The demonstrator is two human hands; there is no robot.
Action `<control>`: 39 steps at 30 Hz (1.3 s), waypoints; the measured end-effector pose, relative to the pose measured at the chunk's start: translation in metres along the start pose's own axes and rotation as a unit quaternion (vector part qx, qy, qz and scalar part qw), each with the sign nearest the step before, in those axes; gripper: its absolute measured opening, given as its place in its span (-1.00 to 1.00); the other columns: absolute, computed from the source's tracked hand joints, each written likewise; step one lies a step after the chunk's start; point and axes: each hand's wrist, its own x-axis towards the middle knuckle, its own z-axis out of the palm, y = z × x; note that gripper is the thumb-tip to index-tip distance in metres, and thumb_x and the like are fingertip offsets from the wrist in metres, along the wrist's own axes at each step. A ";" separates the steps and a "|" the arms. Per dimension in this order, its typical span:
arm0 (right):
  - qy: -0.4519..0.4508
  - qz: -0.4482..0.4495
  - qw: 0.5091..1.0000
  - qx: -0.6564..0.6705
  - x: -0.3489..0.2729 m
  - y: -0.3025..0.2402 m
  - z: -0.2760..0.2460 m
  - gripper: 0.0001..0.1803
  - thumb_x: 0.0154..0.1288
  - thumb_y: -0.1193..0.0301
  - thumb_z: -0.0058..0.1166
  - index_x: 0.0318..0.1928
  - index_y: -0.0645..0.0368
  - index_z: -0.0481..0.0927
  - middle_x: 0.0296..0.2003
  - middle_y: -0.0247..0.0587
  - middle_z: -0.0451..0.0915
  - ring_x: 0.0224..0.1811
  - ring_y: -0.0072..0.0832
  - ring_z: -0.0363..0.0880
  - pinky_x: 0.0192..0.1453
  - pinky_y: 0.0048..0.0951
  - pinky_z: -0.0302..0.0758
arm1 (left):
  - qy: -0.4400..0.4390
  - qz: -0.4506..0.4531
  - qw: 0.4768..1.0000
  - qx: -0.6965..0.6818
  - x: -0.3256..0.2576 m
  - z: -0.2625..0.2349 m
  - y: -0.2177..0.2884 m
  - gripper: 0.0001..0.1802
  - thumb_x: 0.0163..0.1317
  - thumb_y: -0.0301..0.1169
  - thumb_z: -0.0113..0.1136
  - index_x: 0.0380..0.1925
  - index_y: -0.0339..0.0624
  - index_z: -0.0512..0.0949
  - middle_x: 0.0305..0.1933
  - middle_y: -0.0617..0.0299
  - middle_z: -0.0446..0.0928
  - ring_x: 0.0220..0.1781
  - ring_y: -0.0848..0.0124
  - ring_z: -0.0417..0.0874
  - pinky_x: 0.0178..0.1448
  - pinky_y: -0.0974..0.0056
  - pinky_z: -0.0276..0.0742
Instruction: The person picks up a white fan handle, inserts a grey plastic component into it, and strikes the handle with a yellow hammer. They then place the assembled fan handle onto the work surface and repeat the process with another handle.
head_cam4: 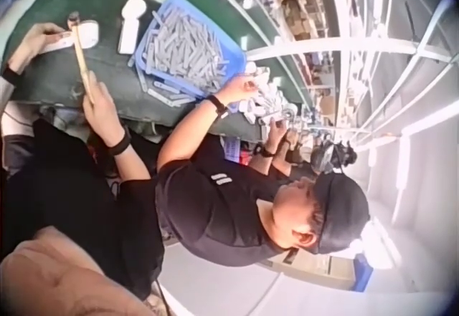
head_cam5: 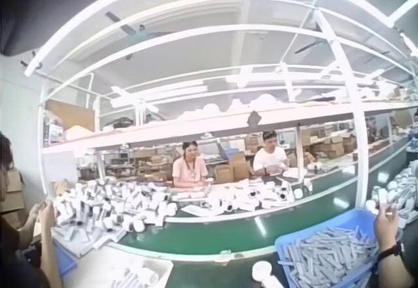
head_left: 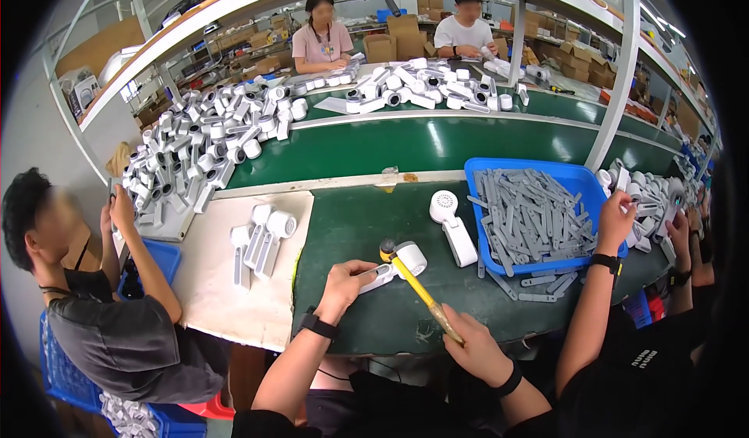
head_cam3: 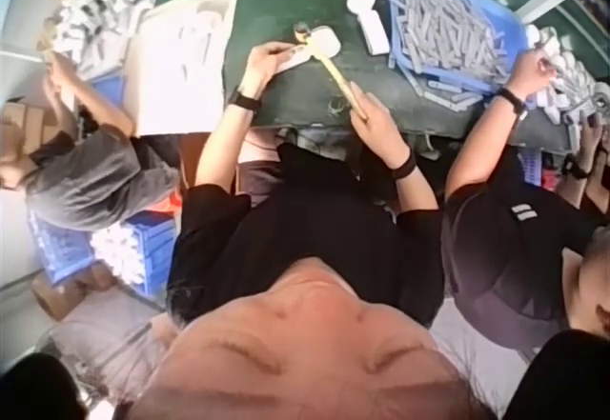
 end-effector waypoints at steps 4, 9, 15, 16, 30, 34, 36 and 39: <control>0.072 -0.019 0.997 -0.005 0.000 -0.013 -0.004 -0.37 0.21 0.60 0.12 0.33 0.31 0.35 -0.27 0.00 0.49 -0.28 -0.12 0.53 -0.15 -0.33 0.48 | 0.010 -0.006 1.000 0.020 0.000 0.004 0.005 -0.69 0.14 -0.44 0.35 -0.11 -0.32 0.70 -0.21 0.16 0.71 -0.18 0.47 0.64 -0.01 0.39 0.49; 0.016 -0.002 1.000 -0.009 0.004 -0.009 -0.004 -0.37 0.21 0.61 0.14 0.32 0.34 0.36 -0.29 -0.02 0.50 -0.28 -0.18 0.53 -0.13 -0.34 0.48 | 0.028 0.019 0.999 0.032 -0.002 0.002 -0.003 -0.69 0.15 -0.40 0.35 -0.10 -0.30 0.69 -0.22 0.16 0.70 -0.19 0.41 0.65 0.01 0.35 0.51; 0.027 -0.023 0.999 0.020 0.004 -0.022 -0.009 -0.38 0.23 0.59 0.16 0.32 0.37 0.35 -0.22 -0.01 0.55 -0.25 -0.23 0.57 -0.11 -0.38 0.48 | 0.072 0.219 0.935 0.270 -0.021 -0.016 -0.014 -0.69 0.08 -0.34 0.47 -0.22 -0.28 0.67 -0.25 0.03 0.63 -0.22 0.16 0.68 -0.02 0.20 0.57; 0.007 -0.027 0.999 0.017 0.004 -0.023 -0.009 -0.39 0.24 0.59 0.16 0.31 0.38 0.35 -0.21 -0.01 0.56 -0.24 -0.24 0.58 -0.10 -0.39 0.49 | 0.076 0.218 0.935 0.271 -0.023 -0.019 -0.014 -0.69 0.08 -0.34 0.47 -0.22 -0.28 0.67 -0.25 0.03 0.63 -0.22 0.16 0.68 -0.02 0.20 0.57; -0.001 -0.024 1.000 -0.003 -0.005 -0.026 0.024 -0.35 0.28 0.56 0.11 0.39 0.25 0.29 -0.30 0.01 0.52 -0.29 -0.14 0.55 -0.15 -0.31 0.50 | 0.114 0.251 0.933 0.229 -0.023 -0.021 -0.027 -0.68 -0.09 -0.41 0.56 -0.32 -0.28 0.68 -0.36 0.05 0.63 -0.35 0.20 0.66 -0.21 0.19 0.56; -0.043 -0.007 0.999 -0.021 -0.001 -0.033 0.021 -0.36 0.31 0.55 0.11 0.39 0.26 0.29 -0.27 0.02 0.54 -0.28 -0.17 0.56 -0.13 -0.33 0.50 | 0.126 0.222 0.929 0.267 -0.026 -0.022 -0.027 -0.63 -0.11 -0.34 0.57 -0.28 -0.24 0.70 -0.31 0.11 0.64 -0.17 0.16 0.60 -0.03 0.14 0.52; -0.028 -0.008 1.000 -0.007 0.001 -0.034 0.022 -0.36 0.31 0.55 0.11 0.39 0.25 0.29 -0.26 0.02 0.55 -0.27 -0.17 0.57 -0.13 -0.33 0.50 | 0.120 0.205 0.939 0.248 -0.024 -0.025 -0.035 -0.61 -0.12 -0.32 0.58 -0.26 -0.22 0.70 -0.29 0.13 0.64 -0.11 0.16 0.58 0.03 0.12 0.49; -0.081 -0.004 0.996 -0.049 0.004 -0.025 0.026 -0.37 0.33 0.53 0.12 0.39 0.24 0.29 -0.25 0.02 0.55 -0.27 -0.17 0.57 -0.12 -0.34 0.50 | 0.141 0.198 0.941 0.237 -0.024 -0.029 -0.047 -0.64 -0.14 -0.34 0.58 -0.29 -0.17 0.72 -0.27 0.11 0.63 -0.10 0.12 0.55 0.06 0.13 0.48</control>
